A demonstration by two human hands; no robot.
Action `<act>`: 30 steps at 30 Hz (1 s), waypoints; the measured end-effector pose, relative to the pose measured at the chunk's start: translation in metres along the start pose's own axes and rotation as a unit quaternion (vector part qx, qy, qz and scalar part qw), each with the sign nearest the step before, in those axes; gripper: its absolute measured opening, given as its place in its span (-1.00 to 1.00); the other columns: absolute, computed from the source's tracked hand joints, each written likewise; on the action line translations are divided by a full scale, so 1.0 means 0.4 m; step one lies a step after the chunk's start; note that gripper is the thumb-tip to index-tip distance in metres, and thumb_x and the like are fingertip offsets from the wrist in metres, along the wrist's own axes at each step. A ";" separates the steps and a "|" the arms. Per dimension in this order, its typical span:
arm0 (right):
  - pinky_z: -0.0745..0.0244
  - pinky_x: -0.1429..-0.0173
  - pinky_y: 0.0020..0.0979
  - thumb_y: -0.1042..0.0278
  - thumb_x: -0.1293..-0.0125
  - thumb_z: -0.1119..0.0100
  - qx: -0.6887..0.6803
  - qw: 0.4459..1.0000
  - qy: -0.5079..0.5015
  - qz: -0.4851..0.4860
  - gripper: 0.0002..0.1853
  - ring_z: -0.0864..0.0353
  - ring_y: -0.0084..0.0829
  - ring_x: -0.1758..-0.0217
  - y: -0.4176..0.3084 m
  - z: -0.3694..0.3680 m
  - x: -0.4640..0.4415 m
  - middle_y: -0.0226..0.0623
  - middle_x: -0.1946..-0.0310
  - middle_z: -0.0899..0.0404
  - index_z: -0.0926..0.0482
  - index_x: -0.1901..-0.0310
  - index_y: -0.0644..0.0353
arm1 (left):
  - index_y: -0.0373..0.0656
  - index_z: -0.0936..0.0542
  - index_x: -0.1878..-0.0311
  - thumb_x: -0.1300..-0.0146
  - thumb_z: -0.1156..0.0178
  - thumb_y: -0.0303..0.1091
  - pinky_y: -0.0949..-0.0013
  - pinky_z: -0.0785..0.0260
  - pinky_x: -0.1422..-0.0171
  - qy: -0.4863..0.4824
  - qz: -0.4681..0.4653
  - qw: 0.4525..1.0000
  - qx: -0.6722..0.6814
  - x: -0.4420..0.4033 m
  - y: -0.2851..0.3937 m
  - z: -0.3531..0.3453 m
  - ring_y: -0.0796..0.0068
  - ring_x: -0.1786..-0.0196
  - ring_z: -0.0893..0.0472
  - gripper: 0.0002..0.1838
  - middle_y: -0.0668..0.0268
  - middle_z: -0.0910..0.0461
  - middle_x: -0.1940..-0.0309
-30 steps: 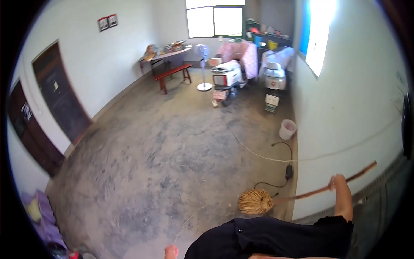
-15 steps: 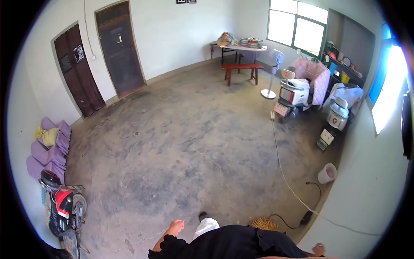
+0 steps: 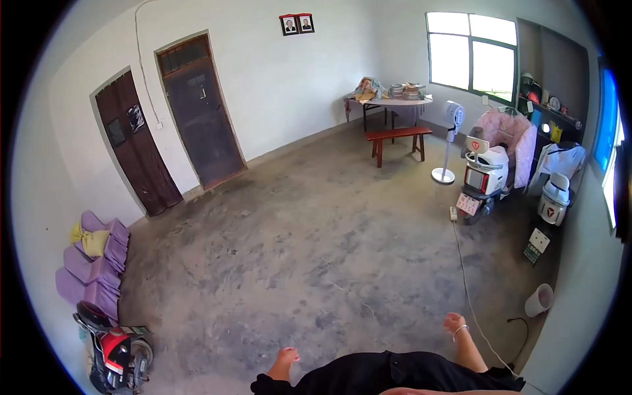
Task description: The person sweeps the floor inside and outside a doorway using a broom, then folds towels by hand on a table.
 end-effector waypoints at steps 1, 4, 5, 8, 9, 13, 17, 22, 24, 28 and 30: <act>-0.47 0.33 -0.27 0.29 0.06 -0.30 0.032 0.998 0.055 -0.007 -0.52 -0.57 -0.33 0.34 -0.043 0.007 0.006 -0.22 0.41 -0.59 -0.46 0.05 0.23 | -0.35 -0.51 0.26 -0.03 -0.15 -0.52 0.27 -0.51 0.36 -0.025 -0.013 0.999 -0.037 -0.028 0.032 -0.063 0.36 0.47 -0.55 -0.82 0.19 -0.49 0.55; -0.46 0.33 -0.37 0.22 -0.04 -0.21 0.689 0.643 -0.197 0.270 -0.66 -0.57 -0.40 0.34 0.051 -0.112 -0.071 -0.29 0.42 -0.58 -0.53 0.14 0.16 | -0.31 -0.53 0.23 -0.05 -0.17 -0.44 0.39 -0.47 0.44 -0.075 -0.065 0.995 -0.016 -0.139 0.128 -0.218 0.43 0.51 -0.55 -0.79 0.20 -0.53 0.53; -0.46 0.35 -0.36 0.23 -0.05 -0.18 0.722 0.578 -0.268 0.270 -0.70 -0.57 -0.40 0.36 0.118 -0.134 -0.059 -0.29 0.43 -0.58 -0.53 0.17 0.15 | -0.31 -0.53 0.23 -0.05 -0.17 -0.44 0.39 -0.47 0.44 -0.070 -0.063 0.995 -0.014 -0.163 0.144 -0.245 0.43 0.51 -0.55 -0.79 0.20 -0.53 0.53; -0.44 0.41 -0.34 0.24 -0.07 -0.11 0.609 0.757 -0.237 -0.003 -0.79 -0.57 -0.40 0.40 0.237 -0.020 -0.094 -0.30 0.46 -0.58 -0.55 0.28 0.12 | -0.29 -0.54 0.22 -0.08 -0.16 -0.41 0.47 -0.43 0.45 -0.111 -0.099 0.986 -0.069 -0.210 0.185 -0.316 0.48 0.52 -0.55 -0.80 0.25 -0.54 0.55; -0.44 0.43 -0.33 0.24 -0.08 -0.09 0.605 0.761 -0.232 -0.037 -0.81 -0.57 -0.40 0.42 0.257 0.011 -0.105 -0.30 0.46 -0.58 -0.55 0.31 0.11 | -0.24 -0.57 0.27 -0.05 -0.18 -0.39 0.44 -0.43 0.43 -0.106 -0.073 0.990 -0.059 -0.229 0.173 -0.313 0.47 0.52 -0.55 -0.82 0.27 -0.54 0.55; -0.42 0.51 -0.30 0.26 -0.10 0.01 0.641 0.732 -0.222 -0.071 -0.83 -0.57 -0.41 0.49 0.272 0.102 -0.234 -0.31 0.50 -0.58 -0.57 0.45 0.07 | -0.08 -0.60 0.56 0.06 -0.18 -0.32 0.31 -0.42 0.40 -0.069 -0.157 0.850 -0.499 -0.337 0.157 -0.272 0.40 0.54 -0.54 -0.91 0.29 -0.54 0.58; -0.40 0.56 -0.30 0.31 -0.06 0.04 0.645 0.744 -0.171 -0.017 -0.78 -0.57 -0.41 0.55 0.104 0.115 -0.481 -0.33 0.60 -0.57 -0.58 0.62 0.02 | -0.12 -0.50 0.70 0.04 -0.12 -0.36 0.32 -0.36 0.50 -0.088 -0.331 0.723 -0.600 -0.335 0.153 -0.279 0.36 0.63 -0.48 -0.82 0.28 -0.51 0.65; -0.47 0.34 -0.31 0.31 0.09 -0.14 0.729 0.631 -0.191 0.186 -0.93 -0.61 -0.34 0.37 -0.277 -0.076 -0.748 -0.32 0.48 -0.61 -0.63 0.56 -0.05 | -0.15 -0.46 0.73 -0.08 -0.08 -0.29 0.35 -0.29 0.59 0.022 -0.089 0.994 -0.053 -0.224 0.426 -0.394 0.45 0.71 -0.41 -0.70 0.34 -0.45 0.73; -0.48 0.21 -0.32 0.25 0.01 -0.13 0.789 0.488 -0.246 0.282 -0.86 -0.56 -0.34 0.14 -0.437 -0.223 -0.780 -0.36 0.30 -0.60 -0.63 0.38 -0.05 | -0.15 -0.46 0.73 -0.11 -0.06 -0.26 0.35 -0.27 0.61 -0.029 -0.114 0.992 -0.055 -0.172 0.522 -0.470 0.46 0.71 -0.41 -0.68 0.36 -0.44 0.74; -0.48 0.23 -0.35 0.20 -0.10 -0.09 0.154 0.980 -0.121 -0.026 -0.71 -0.59 -0.37 0.32 -0.609 -0.362 -0.898 -0.25 0.34 -0.61 -0.55 0.14 0.09 | -0.15 -0.46 0.73 -0.07 -0.03 -0.29 0.40 -0.20 0.65 0.202 -0.237 0.910 -0.272 -0.507 0.274 -0.446 0.47 0.71 -0.40 -0.70 0.38 -0.41 0.77; -0.48 0.25 -0.37 0.19 -0.10 -0.09 0.209 0.965 -0.156 0.030 -0.69 -0.59 -0.39 0.36 -0.673 -0.440 -0.936 -0.26 0.35 -0.62 -0.55 0.13 0.10 | -0.15 -0.46 0.73 -0.06 -0.03 -0.30 0.40 -0.20 0.66 0.102 -0.156 0.949 -0.255 -0.511 0.308 -0.443 0.47 0.71 -0.39 -0.71 0.38 -0.41 0.77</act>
Point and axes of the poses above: each hand's wrist, its own x-axis away from the middle knuckle, its own z-axis out of the back of the hand, y = z × x, the point moved 8 cm from there along -x, towards the middle knuckle
